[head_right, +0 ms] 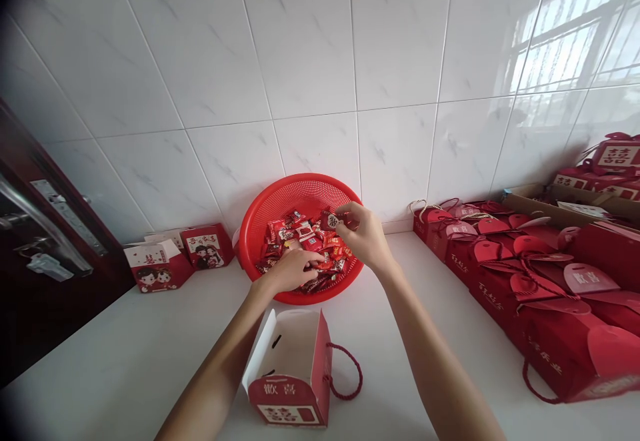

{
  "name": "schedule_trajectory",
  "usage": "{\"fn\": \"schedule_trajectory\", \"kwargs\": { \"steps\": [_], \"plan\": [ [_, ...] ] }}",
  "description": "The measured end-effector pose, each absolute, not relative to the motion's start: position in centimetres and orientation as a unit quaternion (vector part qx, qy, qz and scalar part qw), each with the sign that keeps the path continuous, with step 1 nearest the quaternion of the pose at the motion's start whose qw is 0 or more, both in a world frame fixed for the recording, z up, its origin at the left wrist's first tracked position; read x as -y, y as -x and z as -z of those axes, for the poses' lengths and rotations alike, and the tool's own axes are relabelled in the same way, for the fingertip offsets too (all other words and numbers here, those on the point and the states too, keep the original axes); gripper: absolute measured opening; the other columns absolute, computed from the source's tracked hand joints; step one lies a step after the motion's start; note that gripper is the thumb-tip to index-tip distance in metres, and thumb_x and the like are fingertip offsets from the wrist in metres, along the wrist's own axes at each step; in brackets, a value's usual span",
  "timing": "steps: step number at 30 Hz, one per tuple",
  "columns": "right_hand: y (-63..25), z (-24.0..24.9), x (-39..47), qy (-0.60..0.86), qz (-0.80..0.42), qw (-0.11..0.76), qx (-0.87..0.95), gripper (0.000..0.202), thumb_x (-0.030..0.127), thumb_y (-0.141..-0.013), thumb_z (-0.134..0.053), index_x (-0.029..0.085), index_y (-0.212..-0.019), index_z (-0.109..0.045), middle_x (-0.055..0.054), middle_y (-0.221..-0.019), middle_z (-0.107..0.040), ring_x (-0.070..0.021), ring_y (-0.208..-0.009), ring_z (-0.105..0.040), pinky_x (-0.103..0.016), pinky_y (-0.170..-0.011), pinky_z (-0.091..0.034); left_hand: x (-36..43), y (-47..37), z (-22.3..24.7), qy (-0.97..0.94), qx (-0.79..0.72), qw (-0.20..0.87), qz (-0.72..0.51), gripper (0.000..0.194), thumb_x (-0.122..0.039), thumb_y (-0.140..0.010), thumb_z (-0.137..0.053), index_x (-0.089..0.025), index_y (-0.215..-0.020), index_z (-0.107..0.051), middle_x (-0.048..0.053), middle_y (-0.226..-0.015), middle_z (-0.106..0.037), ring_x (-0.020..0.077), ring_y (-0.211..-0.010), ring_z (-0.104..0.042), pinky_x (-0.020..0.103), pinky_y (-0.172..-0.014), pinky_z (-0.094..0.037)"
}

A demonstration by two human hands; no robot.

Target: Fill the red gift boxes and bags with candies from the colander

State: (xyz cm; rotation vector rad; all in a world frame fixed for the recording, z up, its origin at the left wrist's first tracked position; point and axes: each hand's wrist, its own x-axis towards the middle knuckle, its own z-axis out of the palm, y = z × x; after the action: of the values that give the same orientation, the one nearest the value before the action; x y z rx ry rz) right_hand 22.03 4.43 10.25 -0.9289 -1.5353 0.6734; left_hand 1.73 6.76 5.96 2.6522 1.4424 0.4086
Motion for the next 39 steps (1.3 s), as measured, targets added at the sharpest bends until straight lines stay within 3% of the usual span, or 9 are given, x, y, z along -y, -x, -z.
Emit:
{"fn": "schedule_trajectory", "kwargs": {
  "steps": [4,10,15,18,21,24,30,35,39],
  "plan": [
    [-22.2,-10.3,-4.5,0.400,-0.290,0.574,0.653,0.024,0.027,-0.073,-0.060,0.018,-0.095,-0.066,-0.007,-0.084,-0.071,-0.0222,-0.076,-0.065,-0.036,-0.069,-0.048,-6.6,-1.5,-6.5,-0.856,-0.497,0.057,-0.127,0.034,-0.019,-0.087,-0.053,-0.023,-0.112,-0.076,0.005,-0.088,-0.078,0.0273,-0.095,-0.070,0.041,-0.101,-0.043],
    [-22.3,-10.2,-4.6,0.381,-0.354,0.582,0.625,0.029,0.030,-0.071,-0.065,0.019,-0.098,-0.064,-0.005,-0.081,-0.070,-0.0188,-0.071,-0.062,-0.034,-0.066,-0.048,-6.4,-0.5,-7.4,-0.847,-0.504,0.086,-0.146,0.032,-0.026,-0.089,-0.050,-0.023,-0.105,-0.077,0.005,-0.084,-0.076,0.0277,-0.094,-0.068,0.034,-0.086,-0.050],
    [-22.3,-10.4,-4.7,0.382,-0.405,0.595,0.580,0.031,0.030,-0.068,-0.069,0.020,-0.096,-0.062,-0.002,-0.078,-0.070,-0.0147,-0.064,-0.058,-0.031,-0.063,-0.049,-6.4,0.7,-8.2,-0.817,-0.516,0.148,-0.210,0.041,-0.033,-0.094,-0.046,-0.021,-0.125,-0.070,0.006,-0.098,-0.077,0.0249,-0.086,-0.071,0.035,-0.085,-0.054],
    [-22.2,-10.5,-4.6,0.382,-0.414,0.593,0.575,0.029,0.028,-0.067,-0.069,0.020,-0.094,-0.063,-0.001,-0.074,-0.069,-0.0132,-0.061,-0.056,-0.030,-0.061,-0.049,-6.7,1.3,-8.4,-0.794,-0.528,0.164,-0.253,0.039,-0.032,-0.092,-0.051,-0.019,-0.124,-0.070,0.008,-0.104,-0.077,0.0252,-0.088,-0.073,0.037,-0.087,-0.056],
    [-22.2,-10.5,-4.5,0.380,-0.422,0.590,0.574,0.029,0.026,-0.066,-0.069,0.019,-0.094,-0.063,0.000,-0.074,-0.068,-0.0133,-0.062,-0.058,-0.030,-0.062,-0.051,-7.0,1.6,-8.5,-0.777,-0.511,0.168,-0.328,0.034,-0.034,-0.090,-0.056,-0.020,-0.116,-0.073,0.010,-0.119,-0.075,0.0269,-0.103,-0.072,0.040,-0.095,-0.055],
    [-22.0,-10.4,-4.4,0.383,-0.427,0.588,0.570,0.033,0.024,-0.065,-0.070,0.019,-0.097,-0.064,0.000,-0.076,-0.068,-0.0139,-0.064,-0.061,-0.031,-0.064,-0.054,-7.1,1.6,-8.7,-0.758,-0.461,0.202,-0.415,0.036,-0.037,-0.088,-0.061,-0.020,-0.117,-0.072,0.010,-0.120,-0.075,0.0275,-0.113,-0.069,0.041,-0.099,-0.055],
    [-21.1,-10.1,-4.5,0.378,-0.461,0.575,0.560,0.035,0.019,-0.063,-0.072,0.017,-0.097,-0.066,0.001,-0.070,-0.069,-0.0142,-0.059,-0.064,-0.032,-0.063,-0.057,-5.8,0.2,-9.5,-0.712,-0.392,0.273,-0.515,0.054,-0.036,-0.078,-0.074,-0.016,-0.127,-0.067,0.011,-0.107,-0.076,0.0243,-0.097,-0.073,0.039,-0.088,-0.060],
    [-20.6,-10.4,-4.0,0.360,-0.507,0.561,0.546,0.036,0.017,-0.064,-0.073,0.016,-0.099,-0.068,0.000,-0.072,-0.071,-0.0151,-0.058,-0.066,-0.032,-0.064,-0.058,-4.6,-0.8,-10.1,-0.743,-0.307,0.131,-0.580,0.010,-0.024,-0.082,-0.072,-0.019,-0.087,-0.078,0.008,-0.101,-0.074,0.0219,-0.099,-0.070,0.034,-0.091,-0.058],
    [-20.4,-11.0,-2.9,0.307,-0.566,0.546,0.537,0.032,0.025,-0.070,-0.077,0.017,-0.099,-0.067,0.000,-0.078,-0.071,-0.0133,-0.060,-0.065,-0.030,-0.064,-0.057,-4.2,-1.1,-10.2,-0.741,-0.261,-0.063,-0.615,0.017,-0.015,-0.090,-0.064,-0.023,-0.086,-0.079,0.005,-0.104,-0.071,0.0162,-0.091,-0.070,0.030,-0.082,-0.059]
  ]
}}
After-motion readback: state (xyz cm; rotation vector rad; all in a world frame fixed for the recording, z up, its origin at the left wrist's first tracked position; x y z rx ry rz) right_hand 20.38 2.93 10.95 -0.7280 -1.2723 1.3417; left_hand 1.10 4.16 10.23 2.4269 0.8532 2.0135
